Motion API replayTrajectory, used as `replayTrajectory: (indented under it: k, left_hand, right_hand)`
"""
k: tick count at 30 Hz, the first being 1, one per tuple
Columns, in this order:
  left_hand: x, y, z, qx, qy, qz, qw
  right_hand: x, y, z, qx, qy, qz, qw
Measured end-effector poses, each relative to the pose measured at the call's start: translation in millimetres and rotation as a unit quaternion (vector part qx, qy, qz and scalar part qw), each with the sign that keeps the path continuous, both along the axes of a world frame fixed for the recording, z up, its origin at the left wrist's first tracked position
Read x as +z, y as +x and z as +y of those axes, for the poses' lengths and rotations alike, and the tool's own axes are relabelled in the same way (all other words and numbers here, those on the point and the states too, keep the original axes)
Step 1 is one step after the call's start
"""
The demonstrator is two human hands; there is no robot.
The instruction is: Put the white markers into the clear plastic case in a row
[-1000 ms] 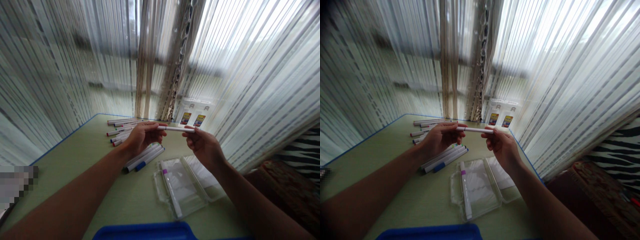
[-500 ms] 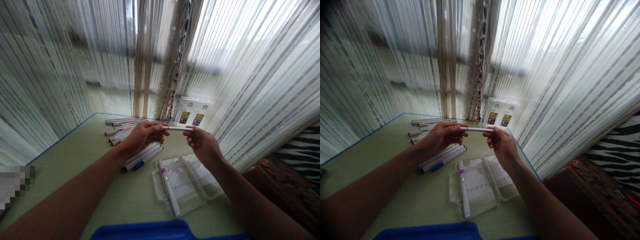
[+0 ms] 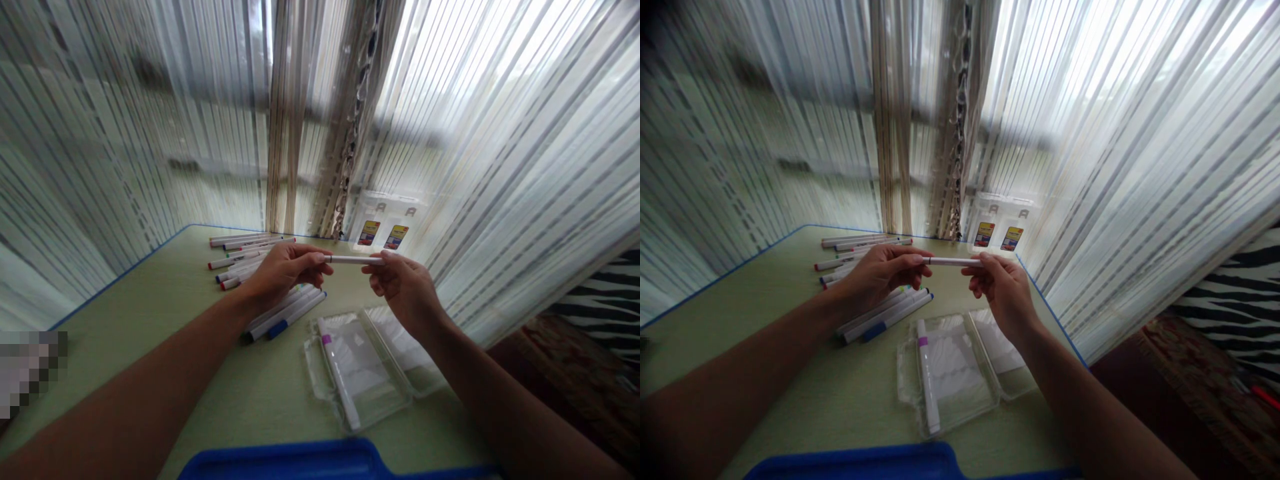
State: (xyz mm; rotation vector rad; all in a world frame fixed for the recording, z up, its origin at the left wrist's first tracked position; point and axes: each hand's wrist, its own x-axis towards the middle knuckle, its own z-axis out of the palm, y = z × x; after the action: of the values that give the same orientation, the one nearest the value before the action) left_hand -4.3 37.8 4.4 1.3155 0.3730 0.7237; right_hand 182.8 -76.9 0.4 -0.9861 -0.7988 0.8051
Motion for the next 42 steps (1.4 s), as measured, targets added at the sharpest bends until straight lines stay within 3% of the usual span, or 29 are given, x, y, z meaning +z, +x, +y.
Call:
replayTrajectory:
  k: [10,18,27,32,42]
  left_hand:
    - [-7.3,4.7,0.3,0.009,0.067,0.033,0.997]
    - [-4.6,6.7,-10.5,-0.01,0.142,0.08,0.987]
    - [-1.5,5.8,-18.0,-0.025,0.173,0.127,0.976]
    - [-2.1,5.7,-15.7,-0.041,0.167,0.113,0.979]
    - [-8.2,4.7,-2.1,-0.012,0.068,0.053,0.996]
  right_hand:
    - [-4.6,-5.2,-3.0,0.028,-0.01,-0.117,0.993]
    - [-4.3,-9.7,-6.8,0.011,-0.044,-0.238,0.97]
    - [0.1,-14.7,-10.3,-0.02,-0.075,-0.326,0.942]
    - [-0.5,-13.7,-9.4,-0.006,-0.081,-0.298,0.951]
    - [-6.8,-6.1,-4.2,0.052,-0.048,-0.149,0.986]
